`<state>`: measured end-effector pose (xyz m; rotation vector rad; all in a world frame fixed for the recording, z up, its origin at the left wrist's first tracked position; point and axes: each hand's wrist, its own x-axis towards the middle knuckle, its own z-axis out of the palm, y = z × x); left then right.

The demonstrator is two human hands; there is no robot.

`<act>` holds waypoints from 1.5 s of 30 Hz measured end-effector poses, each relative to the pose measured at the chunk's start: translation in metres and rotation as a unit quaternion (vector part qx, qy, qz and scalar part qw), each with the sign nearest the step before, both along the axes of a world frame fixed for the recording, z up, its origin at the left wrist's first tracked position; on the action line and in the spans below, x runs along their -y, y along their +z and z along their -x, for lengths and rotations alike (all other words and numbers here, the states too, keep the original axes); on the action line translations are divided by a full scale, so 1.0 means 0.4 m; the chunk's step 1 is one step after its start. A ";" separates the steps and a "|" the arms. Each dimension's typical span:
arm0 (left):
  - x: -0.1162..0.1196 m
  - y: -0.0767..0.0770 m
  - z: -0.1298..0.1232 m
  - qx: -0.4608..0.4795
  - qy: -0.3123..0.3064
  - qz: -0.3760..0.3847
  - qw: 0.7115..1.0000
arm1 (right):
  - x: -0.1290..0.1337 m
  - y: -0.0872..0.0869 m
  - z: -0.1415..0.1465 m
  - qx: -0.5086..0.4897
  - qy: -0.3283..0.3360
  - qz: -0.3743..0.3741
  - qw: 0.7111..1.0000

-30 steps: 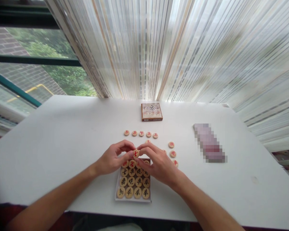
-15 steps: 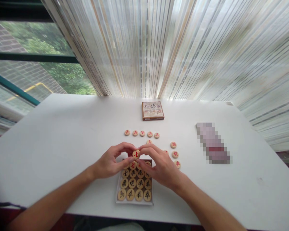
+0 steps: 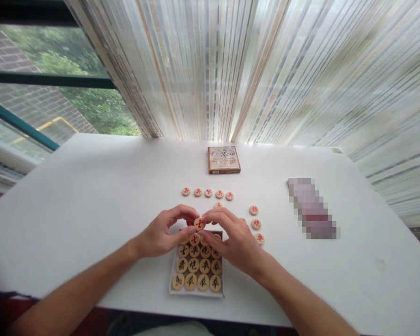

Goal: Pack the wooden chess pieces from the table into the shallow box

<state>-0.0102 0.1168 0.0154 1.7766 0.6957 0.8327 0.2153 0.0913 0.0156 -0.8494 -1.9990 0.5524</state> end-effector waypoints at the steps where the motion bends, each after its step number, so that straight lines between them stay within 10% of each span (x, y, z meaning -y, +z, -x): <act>1: 0.000 0.001 0.000 0.000 -0.001 -0.003 1.000 | 0.000 0.001 0.000 0.000 0.000 -0.001 1.000; 45: 0.000 -0.010 0.000 -0.003 0.027 -0.050 0.998 | 0.010 0.020 0.009 -0.032 -0.001 0.128 0.991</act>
